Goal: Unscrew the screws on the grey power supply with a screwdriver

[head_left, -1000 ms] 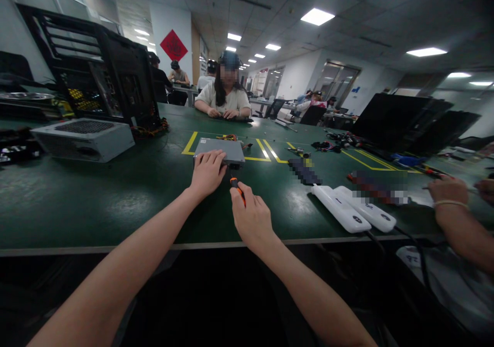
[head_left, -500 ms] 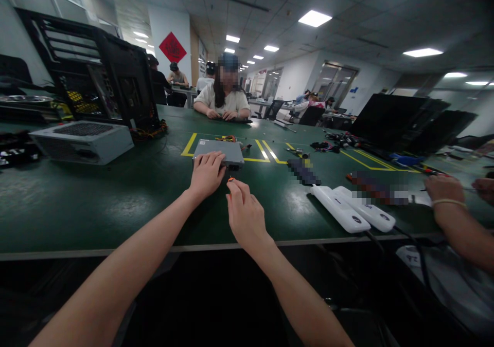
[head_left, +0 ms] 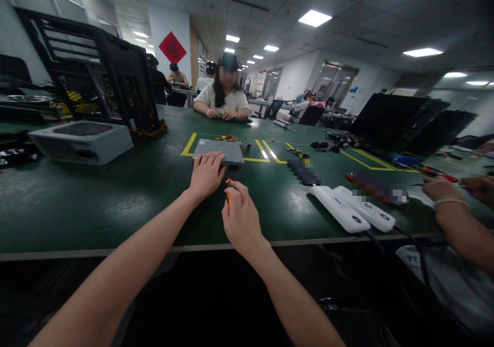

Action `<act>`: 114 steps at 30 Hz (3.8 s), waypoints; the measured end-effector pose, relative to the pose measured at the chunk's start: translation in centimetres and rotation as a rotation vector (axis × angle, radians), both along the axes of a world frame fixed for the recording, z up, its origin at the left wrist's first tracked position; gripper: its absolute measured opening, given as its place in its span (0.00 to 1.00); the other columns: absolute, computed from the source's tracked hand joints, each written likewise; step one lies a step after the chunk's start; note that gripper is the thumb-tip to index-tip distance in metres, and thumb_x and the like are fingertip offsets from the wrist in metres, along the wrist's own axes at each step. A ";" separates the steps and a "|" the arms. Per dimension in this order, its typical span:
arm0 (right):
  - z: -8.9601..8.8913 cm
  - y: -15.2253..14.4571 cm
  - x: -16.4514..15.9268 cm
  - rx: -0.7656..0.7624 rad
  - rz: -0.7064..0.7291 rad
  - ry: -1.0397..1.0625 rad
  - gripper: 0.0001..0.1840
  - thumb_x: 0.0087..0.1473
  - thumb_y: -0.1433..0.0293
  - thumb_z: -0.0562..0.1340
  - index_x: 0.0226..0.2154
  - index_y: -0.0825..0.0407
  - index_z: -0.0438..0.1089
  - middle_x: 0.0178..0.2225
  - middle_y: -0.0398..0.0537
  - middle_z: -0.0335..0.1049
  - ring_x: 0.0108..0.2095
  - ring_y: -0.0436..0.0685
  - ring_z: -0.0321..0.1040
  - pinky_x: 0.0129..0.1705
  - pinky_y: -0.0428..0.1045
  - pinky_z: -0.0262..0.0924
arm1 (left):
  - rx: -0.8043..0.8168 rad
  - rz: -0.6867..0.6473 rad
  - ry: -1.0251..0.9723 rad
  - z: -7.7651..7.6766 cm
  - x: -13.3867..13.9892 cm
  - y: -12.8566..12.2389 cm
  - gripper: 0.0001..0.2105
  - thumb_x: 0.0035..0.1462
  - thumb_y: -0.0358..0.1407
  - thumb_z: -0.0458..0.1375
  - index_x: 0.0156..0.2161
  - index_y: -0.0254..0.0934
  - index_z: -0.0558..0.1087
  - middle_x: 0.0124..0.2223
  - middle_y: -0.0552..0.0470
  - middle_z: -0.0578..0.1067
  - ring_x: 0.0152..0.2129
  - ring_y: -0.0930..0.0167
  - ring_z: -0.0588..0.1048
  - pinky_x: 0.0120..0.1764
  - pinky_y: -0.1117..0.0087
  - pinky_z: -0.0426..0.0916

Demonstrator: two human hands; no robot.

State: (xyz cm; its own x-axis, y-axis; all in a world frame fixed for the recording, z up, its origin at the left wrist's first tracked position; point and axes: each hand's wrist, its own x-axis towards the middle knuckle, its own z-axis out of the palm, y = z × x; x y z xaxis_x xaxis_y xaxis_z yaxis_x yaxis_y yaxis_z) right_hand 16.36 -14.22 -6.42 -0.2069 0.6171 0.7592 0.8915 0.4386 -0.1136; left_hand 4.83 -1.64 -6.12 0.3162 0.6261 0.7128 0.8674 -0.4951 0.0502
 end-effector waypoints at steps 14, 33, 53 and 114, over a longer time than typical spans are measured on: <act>-0.8 0.3 -0.5 0.123 -0.015 -0.079 0.12 0.58 0.73 0.52 0.44 0.55 0.64 0.52 0.61 0.61 0.46 0.59 0.65 0.42 0.53 0.63 | -0.018 -0.022 -0.008 0.0 0.0 0.0 0.18 0.61 0.36 0.46 0.54 0.36 0.64 0.57 0.45 0.67 0.54 0.61 0.63 0.54 0.57 0.52; -0.7 0.2 0.2 0.035 0.006 0.017 0.12 0.60 0.73 0.49 0.44 0.56 0.63 0.48 0.61 0.64 0.45 0.57 0.68 0.40 0.51 0.66 | -0.025 -0.018 -0.024 0.1 0.0 -0.2 0.17 0.60 0.36 0.46 0.54 0.36 0.64 0.57 0.45 0.67 0.54 0.61 0.62 0.55 0.57 0.51; -0.1 -0.3 0.5 -0.021 -0.095 0.018 0.13 0.60 0.67 0.52 0.45 0.54 0.64 0.48 0.57 0.66 0.42 0.57 0.68 0.41 0.51 0.65 | -0.036 -0.016 -0.034 0.1 0.0 -0.2 0.18 0.60 0.36 0.46 0.54 0.38 0.64 0.57 0.45 0.67 0.54 0.61 0.62 0.55 0.57 0.51; -0.3 0.3 0.9 0.023 -0.018 0.085 0.15 0.61 0.71 0.49 0.49 0.55 0.60 0.47 0.57 0.66 0.46 0.57 0.67 0.42 0.51 0.67 | -0.024 -0.004 -0.015 0.1 0.1 -0.2 0.17 0.60 0.36 0.47 0.53 0.36 0.64 0.57 0.45 0.67 0.54 0.61 0.62 0.55 0.57 0.51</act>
